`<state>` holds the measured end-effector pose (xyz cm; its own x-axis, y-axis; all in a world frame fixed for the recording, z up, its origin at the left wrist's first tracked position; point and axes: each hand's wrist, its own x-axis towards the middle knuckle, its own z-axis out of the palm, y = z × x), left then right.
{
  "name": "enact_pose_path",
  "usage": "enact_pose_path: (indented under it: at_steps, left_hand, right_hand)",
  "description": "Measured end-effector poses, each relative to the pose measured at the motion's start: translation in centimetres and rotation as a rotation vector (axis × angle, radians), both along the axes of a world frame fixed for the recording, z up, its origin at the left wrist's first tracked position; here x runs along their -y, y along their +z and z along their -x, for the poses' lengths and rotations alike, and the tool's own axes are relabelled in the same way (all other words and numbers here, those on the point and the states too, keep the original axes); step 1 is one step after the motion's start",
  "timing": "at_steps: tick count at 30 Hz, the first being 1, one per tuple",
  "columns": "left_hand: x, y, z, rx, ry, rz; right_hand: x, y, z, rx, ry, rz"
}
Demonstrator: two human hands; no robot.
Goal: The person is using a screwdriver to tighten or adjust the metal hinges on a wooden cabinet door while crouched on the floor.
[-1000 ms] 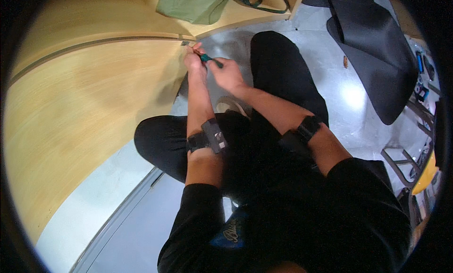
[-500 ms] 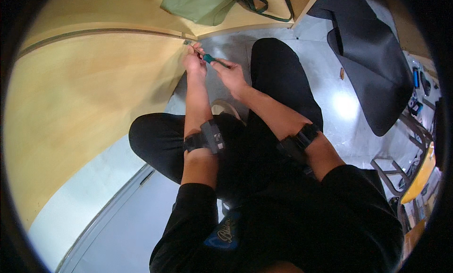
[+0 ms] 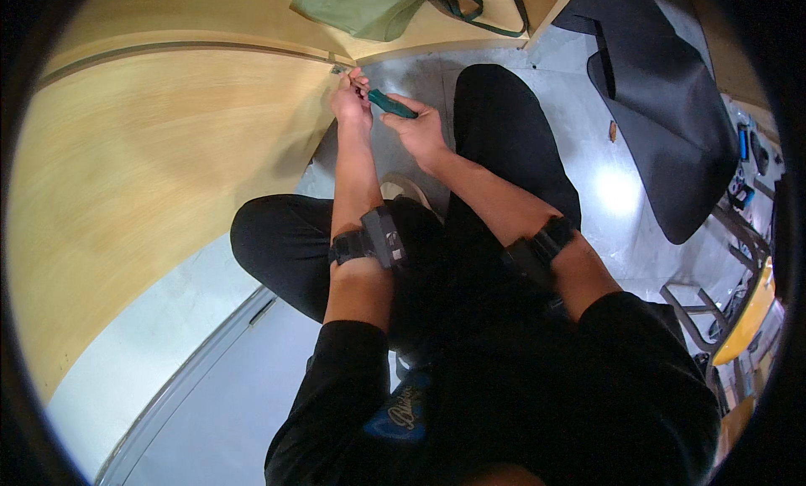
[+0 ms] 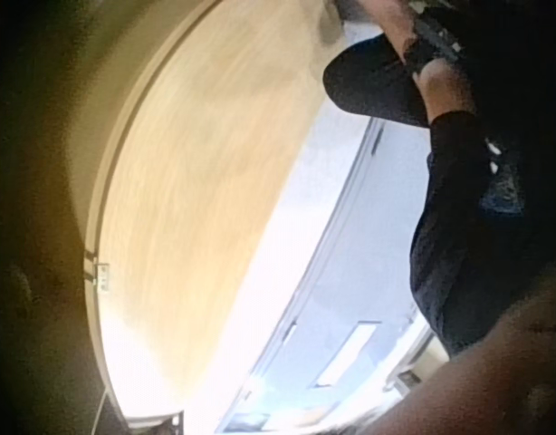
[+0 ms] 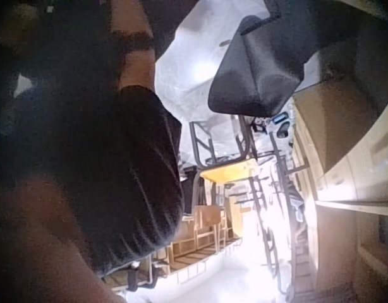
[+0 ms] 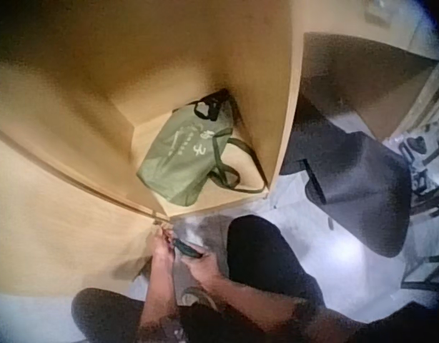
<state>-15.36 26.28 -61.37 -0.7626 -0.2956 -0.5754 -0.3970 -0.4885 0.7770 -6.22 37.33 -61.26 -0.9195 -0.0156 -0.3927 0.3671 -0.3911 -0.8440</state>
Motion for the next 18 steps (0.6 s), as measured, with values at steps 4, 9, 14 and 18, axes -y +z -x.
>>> enact_pose_path:
  at_steps: [4,9,14,18]
  left_hand:
    - [-0.5,0.4,-0.2,-0.004,-0.092,0.087]
    - [0.4,-0.4,-0.1,-0.009,-0.094,0.063]
    - [0.3,-1.2,0.1,-0.015,-0.079,-0.008]
    - [0.9,-1.4,0.0,0.007,-0.1,0.125]
  right_hand:
    - [-0.4,1.4,0.4,-0.16,-0.149,-0.323]
    - [-2.2,1.3,0.2,0.507,0.123,0.95]
    - [-0.4,0.0,-0.3,0.079,0.017,0.066]
    - [-0.4,0.3,-0.3,-0.034,0.026,-0.019]
